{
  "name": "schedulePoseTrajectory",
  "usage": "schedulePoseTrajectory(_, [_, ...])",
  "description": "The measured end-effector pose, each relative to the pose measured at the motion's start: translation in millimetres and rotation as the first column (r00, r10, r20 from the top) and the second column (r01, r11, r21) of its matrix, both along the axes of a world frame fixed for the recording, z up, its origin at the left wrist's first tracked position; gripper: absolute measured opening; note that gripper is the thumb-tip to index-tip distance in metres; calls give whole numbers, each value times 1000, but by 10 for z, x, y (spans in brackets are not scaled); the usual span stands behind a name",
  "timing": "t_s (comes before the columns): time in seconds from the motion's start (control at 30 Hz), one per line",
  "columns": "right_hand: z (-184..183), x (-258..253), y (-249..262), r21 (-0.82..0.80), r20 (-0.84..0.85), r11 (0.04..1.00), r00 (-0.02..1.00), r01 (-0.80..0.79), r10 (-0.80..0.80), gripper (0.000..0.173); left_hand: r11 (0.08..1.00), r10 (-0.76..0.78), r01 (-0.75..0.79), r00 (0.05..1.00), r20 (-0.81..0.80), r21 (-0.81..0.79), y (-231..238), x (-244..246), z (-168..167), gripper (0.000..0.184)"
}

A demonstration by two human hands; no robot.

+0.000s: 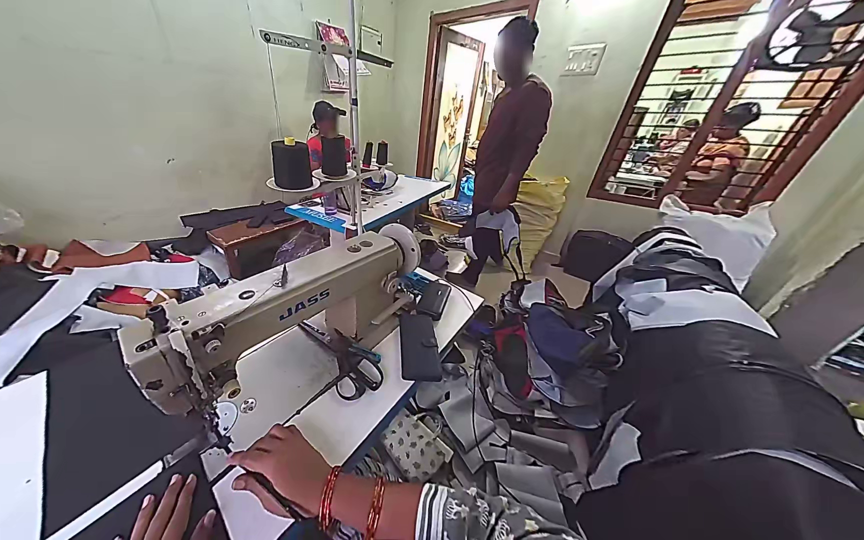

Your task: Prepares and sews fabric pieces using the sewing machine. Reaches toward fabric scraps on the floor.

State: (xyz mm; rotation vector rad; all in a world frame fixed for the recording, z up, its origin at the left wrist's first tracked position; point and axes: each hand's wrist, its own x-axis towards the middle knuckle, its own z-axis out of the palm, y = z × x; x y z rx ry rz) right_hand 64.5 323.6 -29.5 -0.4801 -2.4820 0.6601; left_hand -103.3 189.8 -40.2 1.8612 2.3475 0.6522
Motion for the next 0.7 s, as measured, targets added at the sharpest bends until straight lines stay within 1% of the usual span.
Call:
schedulePoseTrajectory(0.33, [-23,-8,3,33,-28,999,1000,9,-8,33,1000,8,-8,1000,-11,-6,8,-7,-23,61])
schedulePoseTrajectory(0.7, [3,5,-3,26,-25,1000,1000,4,-3,34,1000,6,-6,1000,-12,0,4,-9,-28,61])
